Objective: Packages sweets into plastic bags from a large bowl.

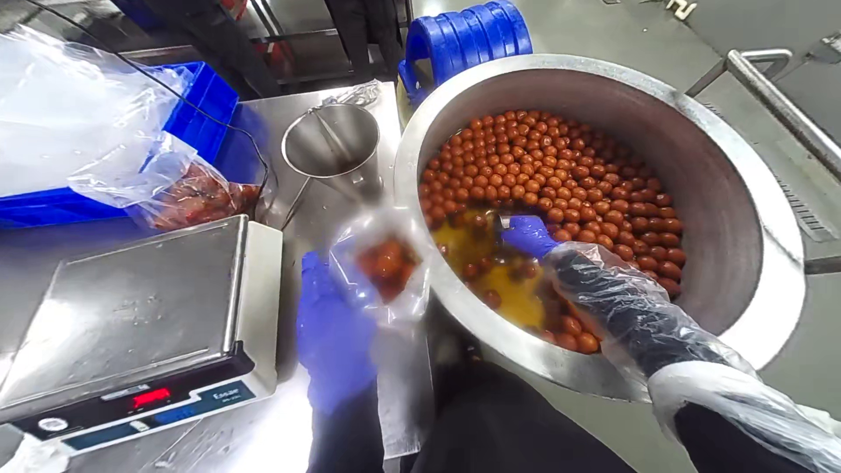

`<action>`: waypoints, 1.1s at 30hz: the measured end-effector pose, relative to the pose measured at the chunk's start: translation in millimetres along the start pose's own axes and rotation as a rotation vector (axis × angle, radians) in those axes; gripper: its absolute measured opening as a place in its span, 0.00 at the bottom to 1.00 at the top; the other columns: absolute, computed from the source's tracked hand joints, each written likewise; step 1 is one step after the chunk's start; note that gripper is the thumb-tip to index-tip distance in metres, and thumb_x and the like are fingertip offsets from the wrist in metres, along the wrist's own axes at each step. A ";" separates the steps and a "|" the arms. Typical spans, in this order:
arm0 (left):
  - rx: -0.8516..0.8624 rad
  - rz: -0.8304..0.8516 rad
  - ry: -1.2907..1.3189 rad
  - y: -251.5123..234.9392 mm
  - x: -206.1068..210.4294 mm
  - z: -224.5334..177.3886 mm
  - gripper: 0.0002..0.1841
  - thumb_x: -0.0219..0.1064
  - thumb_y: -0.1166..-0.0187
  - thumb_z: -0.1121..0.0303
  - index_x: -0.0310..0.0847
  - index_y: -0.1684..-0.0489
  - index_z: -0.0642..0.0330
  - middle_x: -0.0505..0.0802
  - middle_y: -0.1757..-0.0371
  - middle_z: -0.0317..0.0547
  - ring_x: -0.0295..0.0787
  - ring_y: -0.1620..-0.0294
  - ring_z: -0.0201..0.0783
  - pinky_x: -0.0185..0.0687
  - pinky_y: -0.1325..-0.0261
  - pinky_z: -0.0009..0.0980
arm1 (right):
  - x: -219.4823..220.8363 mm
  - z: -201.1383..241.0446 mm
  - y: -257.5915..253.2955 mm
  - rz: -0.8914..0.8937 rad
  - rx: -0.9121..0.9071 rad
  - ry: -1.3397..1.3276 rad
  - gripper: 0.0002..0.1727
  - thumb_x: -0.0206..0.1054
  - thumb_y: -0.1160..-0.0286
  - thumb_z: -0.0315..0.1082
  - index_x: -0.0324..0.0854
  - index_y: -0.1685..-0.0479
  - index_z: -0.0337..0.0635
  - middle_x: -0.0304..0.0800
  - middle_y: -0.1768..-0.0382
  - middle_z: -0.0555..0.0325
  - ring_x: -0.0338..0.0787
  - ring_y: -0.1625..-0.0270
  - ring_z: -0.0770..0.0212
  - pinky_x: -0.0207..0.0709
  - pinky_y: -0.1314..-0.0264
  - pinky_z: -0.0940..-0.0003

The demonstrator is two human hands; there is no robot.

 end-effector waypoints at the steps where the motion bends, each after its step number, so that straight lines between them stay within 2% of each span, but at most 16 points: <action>1: 0.002 -0.010 0.000 -0.1 -0.2 -0.4 0.32 0.27 0.05 0.51 0.81 0.46 0.57 0.93 0.62 0.37 0.91 0.66 0.25 0.88 0.65 0.21 | 4.8 1.6 -1.6 0.004 -0.016 0.028 0.22 0.67 0.27 0.48 0.85 0.53 0.36 0.89 0.49 0.37 0.88 0.40 0.36 0.76 0.42 0.30; 5: -0.001 -0.016 -0.002 0.0 -1.9 -0.5 0.32 0.26 0.05 0.51 0.81 0.47 0.56 0.93 0.63 0.36 0.90 0.68 0.24 0.87 0.67 0.20 | 16.5 8.2 -3.0 0.028 -0.022 0.078 0.21 0.68 0.28 0.47 0.86 0.51 0.37 0.90 0.48 0.38 0.88 0.40 0.36 0.76 0.41 0.31; 7: 0.004 -0.015 -0.003 0.0 -2.9 -1.4 0.32 0.26 0.05 0.51 0.81 0.47 0.56 0.93 0.64 0.36 0.89 0.69 0.23 0.87 0.69 0.19 | 17.2 6.6 -5.7 0.027 -0.016 0.027 0.20 0.69 0.28 0.48 0.86 0.55 0.36 0.90 0.51 0.38 0.89 0.42 0.36 0.76 0.43 0.31; 9: 0.012 -0.024 -0.013 0.5 -4.0 -2.5 0.31 0.27 0.05 0.52 0.81 0.47 0.56 0.93 0.63 0.36 0.89 0.68 0.24 0.87 0.67 0.19 | 11.8 -3.0 -4.6 0.019 0.031 -0.129 0.21 0.72 0.29 0.48 0.86 0.56 0.35 0.89 0.52 0.37 0.87 0.44 0.37 0.75 0.42 0.32; 12: 0.018 -0.015 -0.019 0.5 -4.2 -3.1 0.31 0.27 0.05 0.52 0.80 0.46 0.57 0.93 0.60 0.36 0.90 0.65 0.24 0.88 0.64 0.20 | -0.7 -28.9 2.3 -0.060 0.107 -0.421 0.21 0.79 0.36 0.47 0.85 0.60 0.35 0.87 0.57 0.40 0.86 0.50 0.43 0.75 0.45 0.37; 14: 0.015 -0.018 -0.013 0.1 -4.3 -2.8 0.31 0.27 0.05 0.52 0.81 0.47 0.57 0.94 0.60 0.36 0.91 0.64 0.24 0.88 0.65 0.20 | -10.3 -45.0 13.2 -0.129 0.138 -0.618 0.19 0.81 0.39 0.44 0.83 0.64 0.38 0.87 0.62 0.47 0.86 0.56 0.51 0.78 0.50 0.44; 17: 0.006 -0.019 0.001 0.1 -4.0 -2.5 0.31 0.27 0.05 0.52 0.80 0.47 0.56 0.93 0.61 0.35 0.90 0.65 0.24 0.88 0.64 0.20 | -29.5 -55.5 36.4 -0.231 0.130 -0.837 0.16 0.81 0.39 0.42 0.80 0.69 0.42 0.84 0.70 0.56 0.82 0.67 0.60 0.78 0.61 0.55; 19: 0.006 -0.029 -0.017 0.0 -4.7 -2.6 0.31 0.27 0.05 0.52 0.81 0.47 0.55 0.92 0.65 0.34 0.88 0.70 0.23 0.86 0.69 0.19 | -47.5 -52.7 53.6 -0.307 0.094 -0.957 0.15 0.79 0.38 0.38 0.77 0.71 0.42 0.82 0.73 0.60 0.81 0.70 0.65 0.78 0.65 0.62; 22: -0.004 0.007 -0.005 -0.5 -4.7 -2.4 0.31 0.26 0.05 0.52 0.79 0.44 0.56 0.94 0.57 0.36 0.91 0.61 0.25 0.89 0.61 0.22 | -83.5 -40.7 82.4 -0.406 -0.028 -1.139 0.12 0.75 0.30 0.32 0.73 0.71 0.46 0.82 0.76 0.66 0.81 0.72 0.71 0.80 0.65 0.71; 24: -0.005 0.007 0.010 -1.2 -5.2 -2.2 0.31 0.27 0.05 0.52 0.79 0.45 0.57 0.93 0.60 0.36 0.91 0.64 0.25 0.89 0.63 0.21 | -105.9 -36.0 100.1 -0.472 -0.104 -1.190 0.12 0.72 0.28 0.33 0.71 0.72 0.50 0.77 0.80 0.71 0.76 0.77 0.75 0.74 0.70 0.76; 26: -0.007 0.025 0.024 -1.3 -5.3 -2.1 0.31 0.27 0.05 0.52 0.79 0.45 0.57 0.93 0.60 0.37 0.91 0.62 0.26 0.89 0.60 0.23 | -120.8 -33.1 114.4 -0.534 -0.171 -1.267 0.13 0.71 0.27 0.33 0.70 0.73 0.54 0.73 0.82 0.75 0.70 0.81 0.78 0.69 0.74 0.81; 28: 0.000 0.038 0.022 -1.4 -5.2 -2.5 0.31 0.26 0.05 0.52 0.79 0.45 0.58 0.92 0.62 0.36 0.90 0.65 0.25 0.88 0.62 0.21 | -126.8 -27.9 126.1 -0.576 -0.221 -1.327 0.15 0.72 0.28 0.32 0.69 0.76 0.56 0.72 0.84 0.76 0.70 0.82 0.79 0.68 0.76 0.83; 29: -0.001 0.033 0.020 -1.7 -4.8 -2.4 0.32 0.26 0.05 0.51 0.80 0.47 0.57 0.91 0.66 0.35 0.88 0.69 0.24 0.87 0.66 0.20 | -125.4 -25.9 130.2 -0.589 -0.226 -1.329 0.15 0.72 0.28 0.31 0.70 0.76 0.56 0.73 0.83 0.76 0.71 0.81 0.79 0.69 0.75 0.82; 30: -0.004 0.042 0.027 -1.5 -4.4 -2.5 0.32 0.26 0.05 0.51 0.80 0.47 0.58 0.92 0.65 0.36 0.89 0.68 0.25 0.88 0.65 0.21 | -121.3 -24.5 132.7 -0.592 -0.211 -1.317 0.15 0.72 0.28 0.31 0.70 0.76 0.55 0.75 0.83 0.75 0.72 0.81 0.78 0.70 0.75 0.81; 32: -0.001 0.066 0.045 -0.3 -4.8 -2.7 0.31 0.27 0.05 0.52 0.79 0.44 0.59 0.93 0.58 0.39 0.92 0.57 0.29 0.90 0.54 0.27 | -107.1 -23.6 136.3 -0.573 -0.132 -1.297 0.14 0.73 0.28 0.30 0.71 0.75 0.51 0.78 0.81 0.71 0.76 0.79 0.76 0.74 0.73 0.78; 33: 0.001 0.055 0.043 0.1 -5.2 -2.8 0.30 0.27 0.05 0.52 0.78 0.44 0.58 0.94 0.56 0.40 0.92 0.56 0.29 0.91 0.53 0.28 | -98.7 -23.4 138.3 -0.560 -0.090 -1.291 0.13 0.72 0.28 0.30 0.72 0.74 0.49 0.79 0.81 0.69 0.77 0.78 0.75 0.75 0.72 0.77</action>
Point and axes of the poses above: each hand's wrist, its own y-axis away from the middle knuckle, its own x-axis out of the palm, z = x × y, the point moved 9 cm from there along -y, towards the middle knuckle
